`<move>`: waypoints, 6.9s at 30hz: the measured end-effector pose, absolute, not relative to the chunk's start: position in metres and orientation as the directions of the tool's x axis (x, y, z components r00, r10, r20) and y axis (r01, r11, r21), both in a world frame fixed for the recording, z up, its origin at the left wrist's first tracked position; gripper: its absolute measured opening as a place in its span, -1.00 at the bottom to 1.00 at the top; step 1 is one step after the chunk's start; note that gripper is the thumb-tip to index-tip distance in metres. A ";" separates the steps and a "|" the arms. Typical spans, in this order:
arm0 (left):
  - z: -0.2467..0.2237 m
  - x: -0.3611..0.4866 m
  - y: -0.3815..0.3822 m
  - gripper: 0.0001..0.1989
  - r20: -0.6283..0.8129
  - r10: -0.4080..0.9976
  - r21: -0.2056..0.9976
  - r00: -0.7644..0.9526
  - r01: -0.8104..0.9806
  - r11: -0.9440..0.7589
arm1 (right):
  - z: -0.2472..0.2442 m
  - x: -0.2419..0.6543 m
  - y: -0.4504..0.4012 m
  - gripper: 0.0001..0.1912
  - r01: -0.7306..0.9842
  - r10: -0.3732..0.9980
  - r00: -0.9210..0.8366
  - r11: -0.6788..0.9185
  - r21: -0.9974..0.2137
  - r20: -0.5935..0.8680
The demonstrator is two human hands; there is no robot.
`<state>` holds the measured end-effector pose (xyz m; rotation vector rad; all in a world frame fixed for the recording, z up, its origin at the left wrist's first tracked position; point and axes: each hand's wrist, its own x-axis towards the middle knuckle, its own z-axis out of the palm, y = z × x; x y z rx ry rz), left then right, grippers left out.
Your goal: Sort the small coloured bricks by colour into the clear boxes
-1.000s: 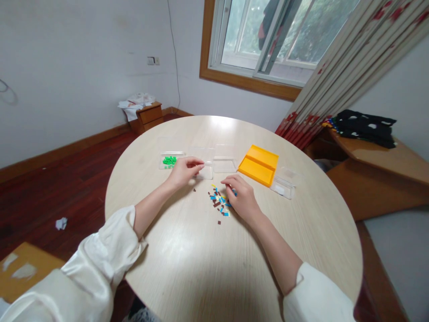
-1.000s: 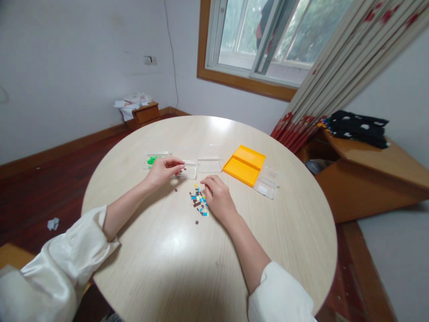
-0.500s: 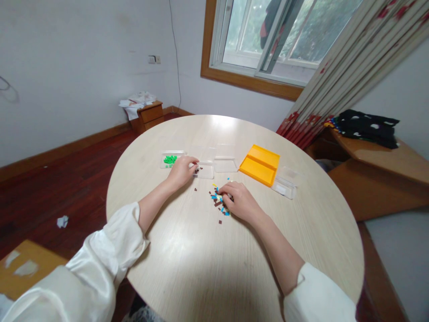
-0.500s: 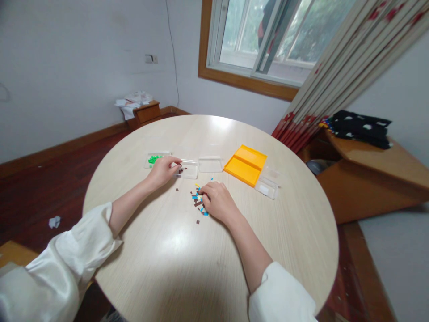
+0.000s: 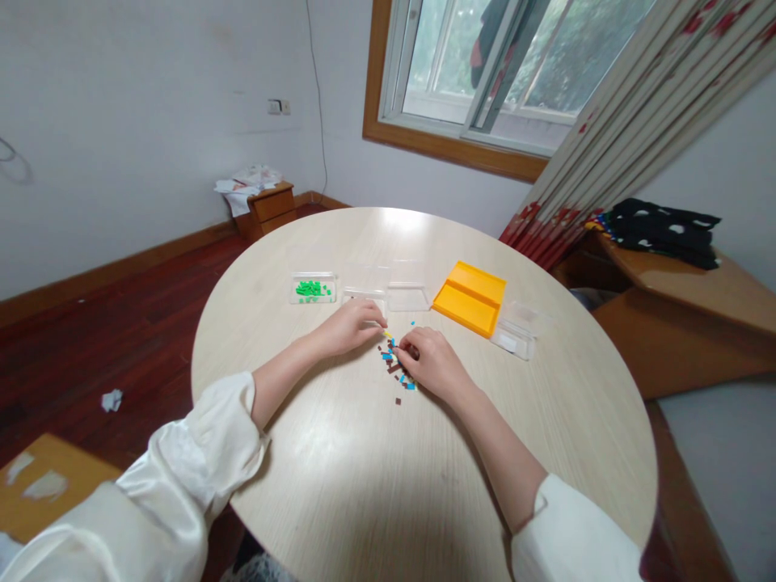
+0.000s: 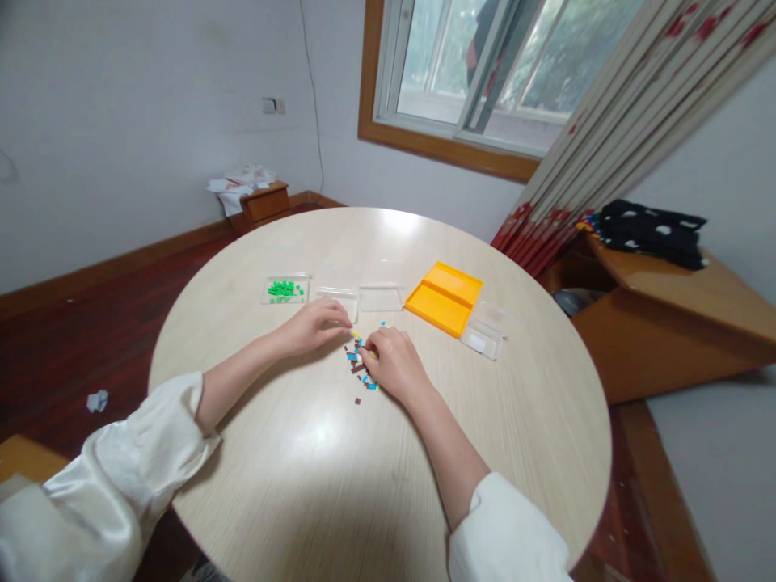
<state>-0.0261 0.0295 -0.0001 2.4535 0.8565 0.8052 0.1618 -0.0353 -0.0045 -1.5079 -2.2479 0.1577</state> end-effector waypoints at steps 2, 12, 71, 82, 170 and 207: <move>-0.001 -0.024 0.027 -0.87 0.330 0.615 0.540 0.716 0.391 -0.745 | -0.005 0.162 -0.035 -0.85 0.866 0.912 -0.304 0.384 -0.321 0.274; -0.010 -0.016 0.022 -0.86 0.266 0.556 0.503 0.787 0.379 -0.777 | -0.003 0.162 -0.035 -0.87 0.897 0.924 -0.288 0.352 -0.268 0.251; -0.004 -0.039 0.048 -0.82 0.451 0.863 0.529 0.228 0.711 -0.464 | -0.013 0.158 -0.036 -0.74 0.665 0.782 -0.458 0.617 -0.420 0.424; -0.010 -0.038 0.050 -0.86 0.442 0.828 0.450 0.345 0.714 -0.537 | -0.019 0.159 -0.034 -0.75 0.707 0.810 -0.471 0.583 -0.401 0.349; -0.005 -0.033 0.043 -0.88 0.411 0.871 0.557 0.270 0.682 -0.474 | -0.026 0.157 -0.029 -0.86 0.810 0.874 -0.286 0.440 -0.388 0.394; 0.017 -0.052 0.037 -0.88 -0.129 0.635 0.585 0.762 0.575 -0.572 | -0.021 0.154 -0.029 -0.84 0.860 0.894 -0.190 0.350 -0.370 0.405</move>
